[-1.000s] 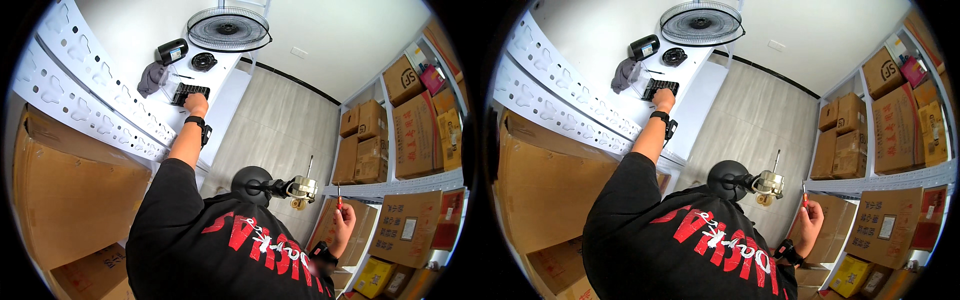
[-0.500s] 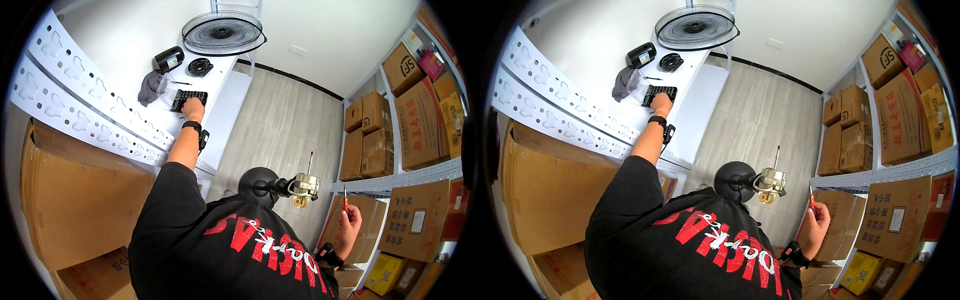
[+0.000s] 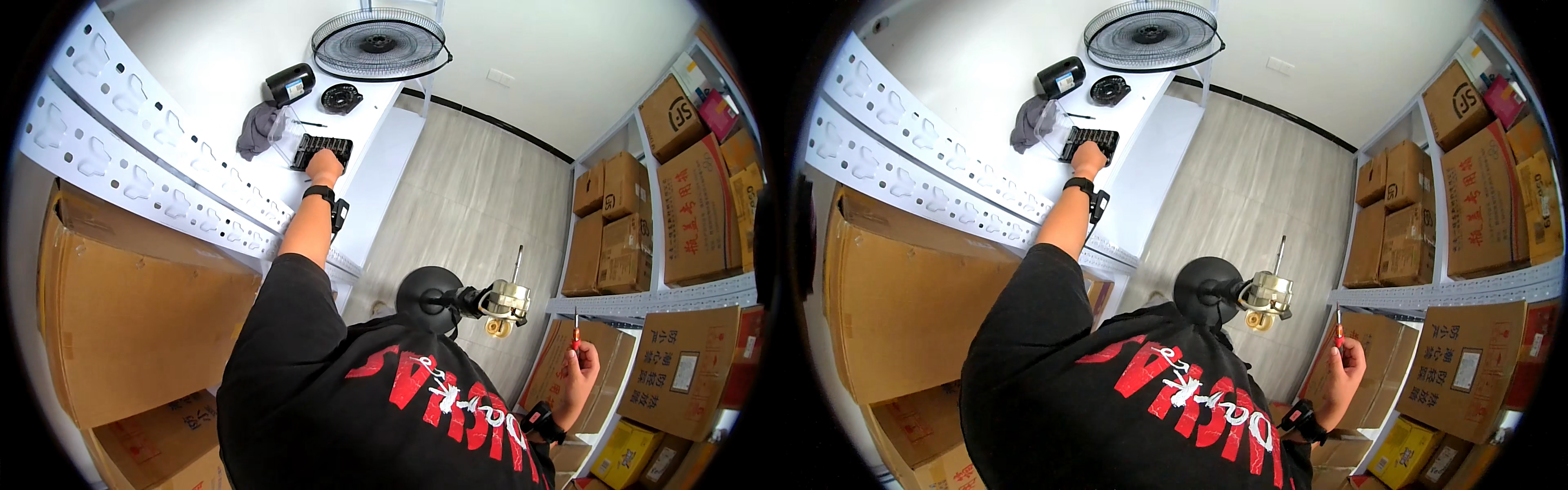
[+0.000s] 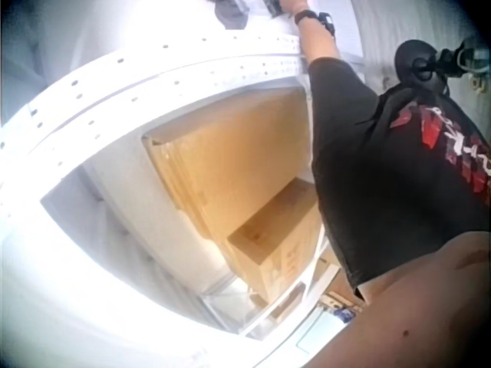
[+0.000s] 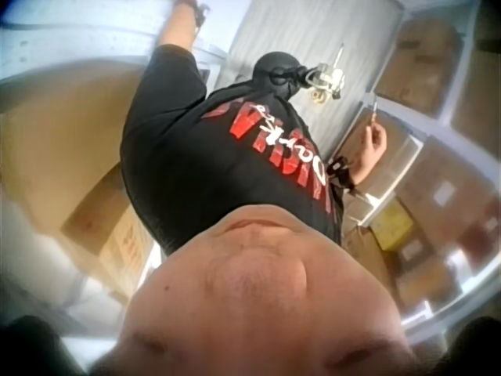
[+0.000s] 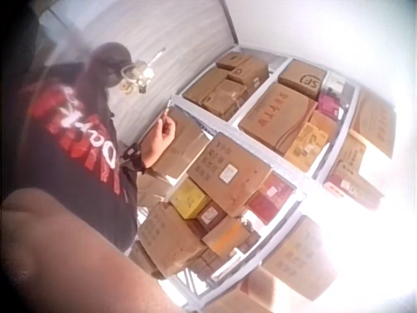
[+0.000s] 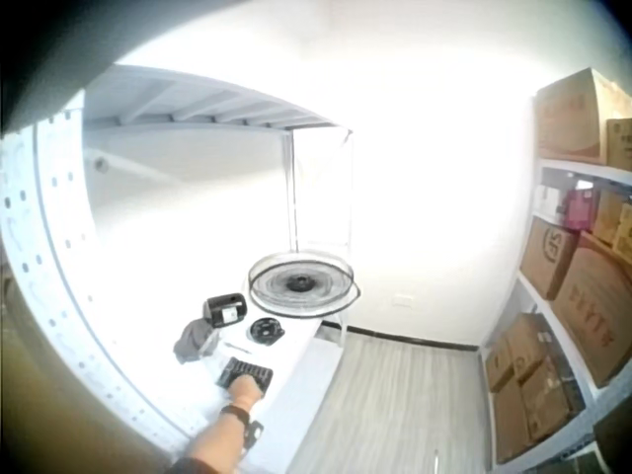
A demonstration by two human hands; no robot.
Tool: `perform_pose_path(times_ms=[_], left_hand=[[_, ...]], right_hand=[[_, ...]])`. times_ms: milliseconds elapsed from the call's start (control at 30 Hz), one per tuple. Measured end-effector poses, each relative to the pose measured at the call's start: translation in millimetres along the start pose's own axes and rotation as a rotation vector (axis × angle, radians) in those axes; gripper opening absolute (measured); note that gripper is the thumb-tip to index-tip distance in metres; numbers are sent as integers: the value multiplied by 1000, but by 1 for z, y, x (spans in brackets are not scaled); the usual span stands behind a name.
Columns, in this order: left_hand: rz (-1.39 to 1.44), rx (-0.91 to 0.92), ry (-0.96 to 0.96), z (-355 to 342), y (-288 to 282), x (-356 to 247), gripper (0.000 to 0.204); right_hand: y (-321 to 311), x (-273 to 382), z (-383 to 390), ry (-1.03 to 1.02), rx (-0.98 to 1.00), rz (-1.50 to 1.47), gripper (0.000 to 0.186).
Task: The person is repairing a mechanical part using a screwdriver. They are seated on the floor in a storage room, manipulating the part and using tools to adjust or fix it.
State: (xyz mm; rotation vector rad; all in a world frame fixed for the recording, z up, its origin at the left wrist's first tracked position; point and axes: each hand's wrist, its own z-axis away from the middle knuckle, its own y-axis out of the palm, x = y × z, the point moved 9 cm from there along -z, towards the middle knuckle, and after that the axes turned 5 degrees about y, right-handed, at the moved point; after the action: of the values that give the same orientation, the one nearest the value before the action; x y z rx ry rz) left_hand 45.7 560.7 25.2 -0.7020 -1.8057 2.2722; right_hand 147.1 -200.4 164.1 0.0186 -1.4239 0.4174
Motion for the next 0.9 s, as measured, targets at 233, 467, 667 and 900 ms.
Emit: perform_pose_path(times_ms=[233,467,667,900], left_hand=[[-19,144,73,-22,10,11,30],[-71,133,100,-30,20,15,26],[-64,104,136,-34,24,14,24],[-117,-225,338,-62,9,25,28]], right_hand=[[0,2,1,43,8,-21,13],[-3,-7,5,60,6,-29,14],[-2,-9,8,66,-11,-11,15],[0,-8,6,48,26,-5,13]])
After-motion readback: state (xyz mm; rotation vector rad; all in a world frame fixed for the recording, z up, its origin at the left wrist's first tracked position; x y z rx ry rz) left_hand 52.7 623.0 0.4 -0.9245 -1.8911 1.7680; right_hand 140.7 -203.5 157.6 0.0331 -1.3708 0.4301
